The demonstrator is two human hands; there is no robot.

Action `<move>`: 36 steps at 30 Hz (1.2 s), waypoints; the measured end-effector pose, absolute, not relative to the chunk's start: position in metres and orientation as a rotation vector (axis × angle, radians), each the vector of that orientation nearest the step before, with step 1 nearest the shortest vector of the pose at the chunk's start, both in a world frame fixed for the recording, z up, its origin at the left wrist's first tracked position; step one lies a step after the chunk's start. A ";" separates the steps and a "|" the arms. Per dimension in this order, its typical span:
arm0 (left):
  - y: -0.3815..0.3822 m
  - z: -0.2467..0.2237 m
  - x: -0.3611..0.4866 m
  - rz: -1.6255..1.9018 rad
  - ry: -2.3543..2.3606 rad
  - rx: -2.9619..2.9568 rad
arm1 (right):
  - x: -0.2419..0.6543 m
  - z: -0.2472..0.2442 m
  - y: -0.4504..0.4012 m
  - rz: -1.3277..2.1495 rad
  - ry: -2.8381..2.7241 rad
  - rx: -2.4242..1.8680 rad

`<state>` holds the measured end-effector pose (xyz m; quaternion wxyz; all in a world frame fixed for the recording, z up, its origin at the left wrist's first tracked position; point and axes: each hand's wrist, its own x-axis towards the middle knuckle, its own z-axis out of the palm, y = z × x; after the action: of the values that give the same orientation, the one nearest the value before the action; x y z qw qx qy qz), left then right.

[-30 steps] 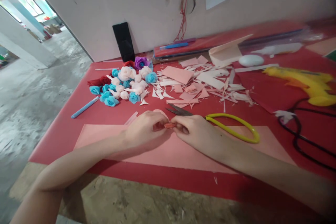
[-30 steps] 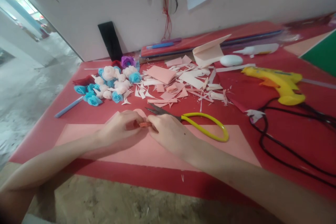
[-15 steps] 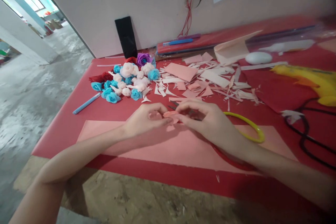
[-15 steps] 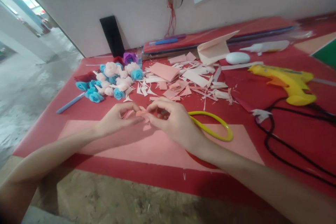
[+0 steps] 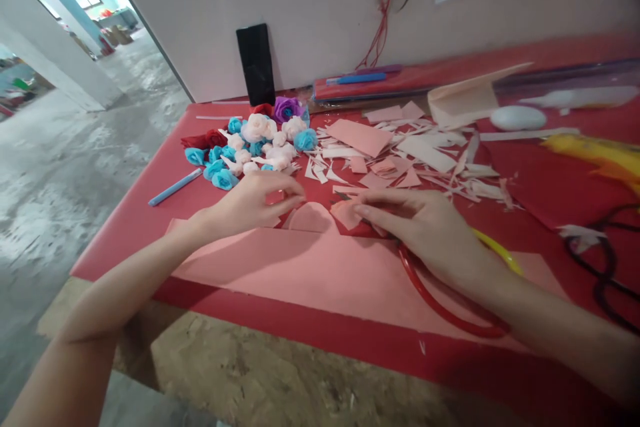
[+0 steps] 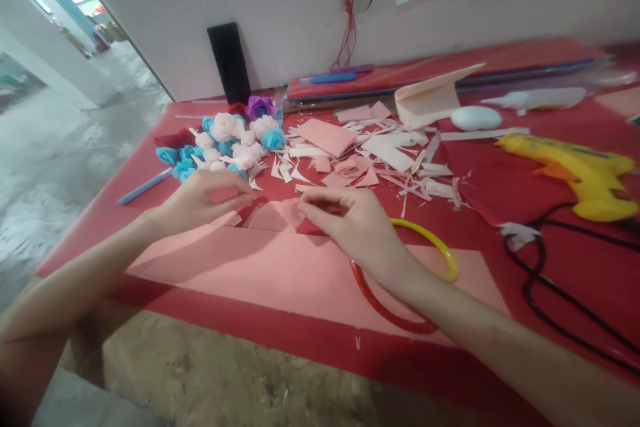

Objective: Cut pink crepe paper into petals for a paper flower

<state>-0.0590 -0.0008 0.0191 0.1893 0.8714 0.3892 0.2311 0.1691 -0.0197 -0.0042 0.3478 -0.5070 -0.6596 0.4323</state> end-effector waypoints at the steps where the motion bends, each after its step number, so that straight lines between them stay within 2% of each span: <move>1: -0.001 0.016 -0.067 0.619 1.095 2.540 | 0.170 -0.007 -0.018 1.174 -1.749 -1.307; 6: -0.017 -0.001 -0.107 0.472 0.977 2.623 | 0.169 -0.013 -0.020 1.384 -2.168 -1.147; 10: -0.035 -0.008 -0.124 0.319 0.915 2.708 | 0.166 -0.009 -0.031 1.302 -2.422 -1.074; 16: -0.043 -0.010 -0.129 0.091 1.006 2.688 | 0.168 -0.013 -0.035 1.175 -2.500 -1.017; 25: -0.044 -0.013 -0.132 0.178 1.026 2.610 | 0.162 -0.015 -0.037 1.072 -2.473 -1.039; 36: -0.045 -0.014 -0.128 0.198 1.036 2.588 | 0.093 -0.027 -0.036 0.848 -2.524 -0.933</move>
<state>-0.1283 -0.0445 -0.0136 0.1726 0.9121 0.3653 0.0697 0.0929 -0.0355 -0.0272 0.1594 -0.3265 -0.8832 0.2966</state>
